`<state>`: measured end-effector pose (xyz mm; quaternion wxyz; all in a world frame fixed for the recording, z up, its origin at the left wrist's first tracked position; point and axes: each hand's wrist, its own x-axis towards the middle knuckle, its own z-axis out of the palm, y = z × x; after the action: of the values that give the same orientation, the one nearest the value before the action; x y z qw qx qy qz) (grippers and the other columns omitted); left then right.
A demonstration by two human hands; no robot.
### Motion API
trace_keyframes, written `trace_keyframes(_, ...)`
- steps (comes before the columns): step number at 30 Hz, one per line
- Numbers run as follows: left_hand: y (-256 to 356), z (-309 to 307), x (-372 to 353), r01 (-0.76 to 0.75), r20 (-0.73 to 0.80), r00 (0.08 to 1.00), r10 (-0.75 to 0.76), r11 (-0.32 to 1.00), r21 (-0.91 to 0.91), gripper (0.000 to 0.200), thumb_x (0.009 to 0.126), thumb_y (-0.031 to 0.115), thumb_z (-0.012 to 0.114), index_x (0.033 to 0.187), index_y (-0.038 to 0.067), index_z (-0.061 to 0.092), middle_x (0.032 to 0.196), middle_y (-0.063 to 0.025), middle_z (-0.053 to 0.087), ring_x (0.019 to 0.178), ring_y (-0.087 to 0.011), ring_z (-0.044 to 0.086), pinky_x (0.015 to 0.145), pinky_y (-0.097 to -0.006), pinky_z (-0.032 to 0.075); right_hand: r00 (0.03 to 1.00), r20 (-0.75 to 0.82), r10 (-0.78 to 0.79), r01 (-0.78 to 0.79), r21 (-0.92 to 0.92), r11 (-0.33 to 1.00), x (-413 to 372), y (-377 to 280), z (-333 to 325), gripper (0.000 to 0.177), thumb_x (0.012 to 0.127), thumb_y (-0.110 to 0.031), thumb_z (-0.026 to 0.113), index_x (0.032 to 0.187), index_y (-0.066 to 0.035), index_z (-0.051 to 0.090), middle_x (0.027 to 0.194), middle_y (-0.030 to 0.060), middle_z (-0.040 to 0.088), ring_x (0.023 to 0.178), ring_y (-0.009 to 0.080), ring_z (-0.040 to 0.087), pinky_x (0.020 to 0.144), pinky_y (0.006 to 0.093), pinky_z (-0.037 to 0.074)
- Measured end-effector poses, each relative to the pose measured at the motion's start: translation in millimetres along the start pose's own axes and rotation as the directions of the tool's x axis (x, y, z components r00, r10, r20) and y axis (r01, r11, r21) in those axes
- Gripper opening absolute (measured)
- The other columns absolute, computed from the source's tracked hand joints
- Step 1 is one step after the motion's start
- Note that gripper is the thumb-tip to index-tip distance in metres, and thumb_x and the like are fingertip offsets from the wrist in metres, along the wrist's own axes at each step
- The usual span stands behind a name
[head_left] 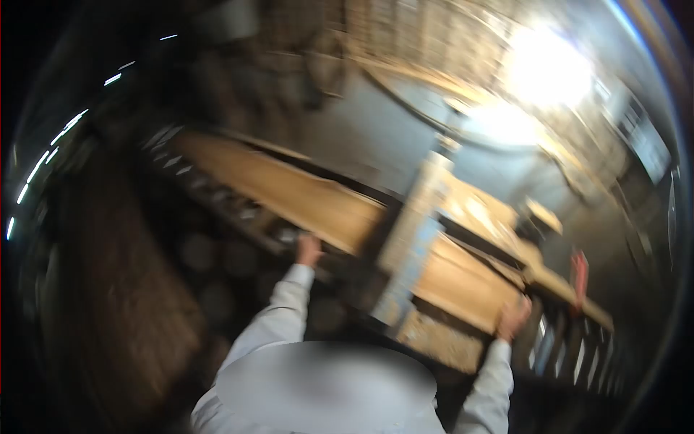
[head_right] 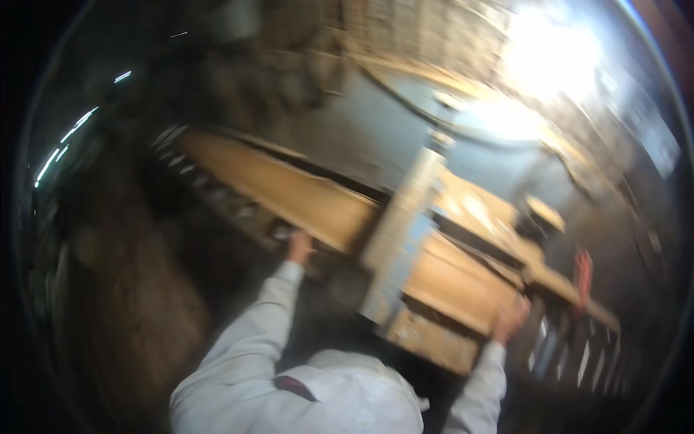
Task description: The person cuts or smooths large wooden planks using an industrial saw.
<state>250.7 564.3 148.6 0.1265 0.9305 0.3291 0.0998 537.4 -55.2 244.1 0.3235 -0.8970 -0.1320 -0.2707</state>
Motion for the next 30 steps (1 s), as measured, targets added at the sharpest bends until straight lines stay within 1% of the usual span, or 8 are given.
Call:
trace_keyframes(1, 4.1, 1.3, -9.4, -0.106, -0.141, 0.979, 0.147, 0.959, 0.263, 0.074, 0.055, 0.039, 0.083, 0.114, 0.004, 0.054, 0.104, -0.0201, 0.059, 0.100, -0.0374, 0.054, 0.087, -0.0479, 0.042, 0.988, 0.124, 0.095, -0.104, 0.073, 0.992, 18.6, -35.3, -6.1, 0.057, 0.070, -0.012, 0.070, 0.123, -0.001, 0.053, 0.132, 0.0190, 0.049, 0.125, 0.0337, 0.044, 0.106, 0.0418, 0.034)
trace_keyframes(2, 5.1, 3.9, -12.5, -0.063, -0.268, 0.960, 0.080, 0.995, 0.071, 0.077, 0.058, 0.038, 0.082, 0.119, 0.004, 0.049, 0.102, -0.0211, 0.058, 0.102, -0.0388, 0.053, 0.087, -0.0519, 0.041, 0.979, 0.179, -0.097, 0.105, -0.036, 0.994, 29.1, -16.2, 7.0, 0.061, 0.073, -0.010, 0.071, 0.129, -0.002, 0.048, 0.134, 0.0183, 0.049, 0.125, 0.0340, 0.044, 0.108, 0.0408, 0.032)
trace_keyframes(3, 21.2, -10.8, -22.4, 0.177, -0.017, 0.968, -0.250, 0.731, -0.659, 0.064, 0.071, 0.042, 0.076, 0.113, 0.004, 0.047, 0.092, -0.0162, 0.057, 0.088, -0.0293, 0.057, 0.075, -0.0426, 0.047, 0.948, 0.200, -0.248, 0.268, -0.084, 0.960, 41.9, 4.7, 24.3, 0.063, 0.077, -0.016, 0.067, 0.134, -0.001, 0.045, 0.138, 0.0195, 0.046, 0.128, 0.0339, 0.042, 0.108, 0.0412, 0.032)
trace_keyframes(4, 37.0, -24.9, -30.9, 0.270, 0.236, 0.810, -0.538, -0.016, -0.963, 0.053, 0.083, 0.045, 0.070, 0.108, 0.005, 0.046, 0.083, -0.0114, 0.055, 0.073, -0.0199, 0.060, 0.063, -0.0333, 0.053, 0.918, 0.319, -0.234, 0.300, -0.175, 0.938, 54.3, 19.5, 38.7, 0.065, 0.079, -0.019, 0.067, 0.137, -0.002, 0.042, 0.138, 0.0196, 0.046, 0.129, 0.0349, 0.041, 0.109, 0.0427, 0.030)
trace_keyframes(9, 54.3, -39.8, -99.2, 0.148, 0.101, 0.852, -0.514, 0.052, -0.988, 0.032, 0.093, 0.033, 0.060, 0.104, 0.005, 0.052, 0.085, -0.0083, 0.059, 0.069, -0.0141, 0.061, 0.059, -0.0282, 0.054, 0.836, 0.535, -0.124, 0.321, -0.293, 0.901, 82.3, 5.8, 40.3, 0.053, 0.080, -0.018, 0.067, 0.129, -0.007, 0.048, 0.126, 0.0125, 0.053, 0.121, 0.0319, 0.047, 0.101, 0.0412, 0.037)
trace_keyframes(19, 68.5, -53.1, -162.5, 0.257, 0.151, 0.891, -0.429, 0.202, -0.945, 0.033, 0.088, 0.019, 0.065, 0.116, 0.002, 0.056, 0.093, -0.0100, 0.065, 0.071, -0.0159, 0.063, 0.063, -0.0295, 0.053, 0.706, 0.438, -0.556, 0.679, -0.196, 0.707, 111.1, 2.2, 39.5, 0.010, 0.083, -0.011, 0.057, 0.093, -0.008, 0.056, 0.086, 0.0137, 0.054, 0.083, 0.0362, 0.055, 0.070, 0.0459, 0.044)
trace_keyframes(28, 60.4, -22.5, -202.4, 0.245, 0.041, 0.895, -0.443, 0.412, -0.878, 0.035, 0.087, 0.022, 0.067, 0.114, 0.003, 0.056, 0.090, -0.0093, 0.064, 0.071, -0.0141, 0.061, 0.063, -0.0295, 0.053, 0.798, 0.508, -0.325, 0.380, -0.004, 0.925, 76.8, 4.4, -37.7, 0.010, 0.093, -0.012, 0.049, 0.097, -0.004, 0.054, 0.084, 0.0208, 0.059, 0.078, 0.0380, 0.059, 0.068, 0.0426, 0.045)
trace_keyframes(30, 55.9, -8.4, -220.7, 0.249, 0.093, 0.875, -0.475, 0.277, -0.928, 0.032, 0.088, 0.021, 0.067, 0.113, 0.004, 0.056, 0.090, -0.0090, 0.064, 0.070, -0.0145, 0.061, 0.063, -0.0303, 0.054, 0.844, 0.484, -0.230, 0.270, -0.012, 0.963, 56.1, 8.9, -67.6, 0.012, 0.094, -0.013, 0.050, 0.099, -0.004, 0.055, 0.083, 0.0187, 0.060, 0.078, 0.0342, 0.060, 0.069, 0.0399, 0.046)
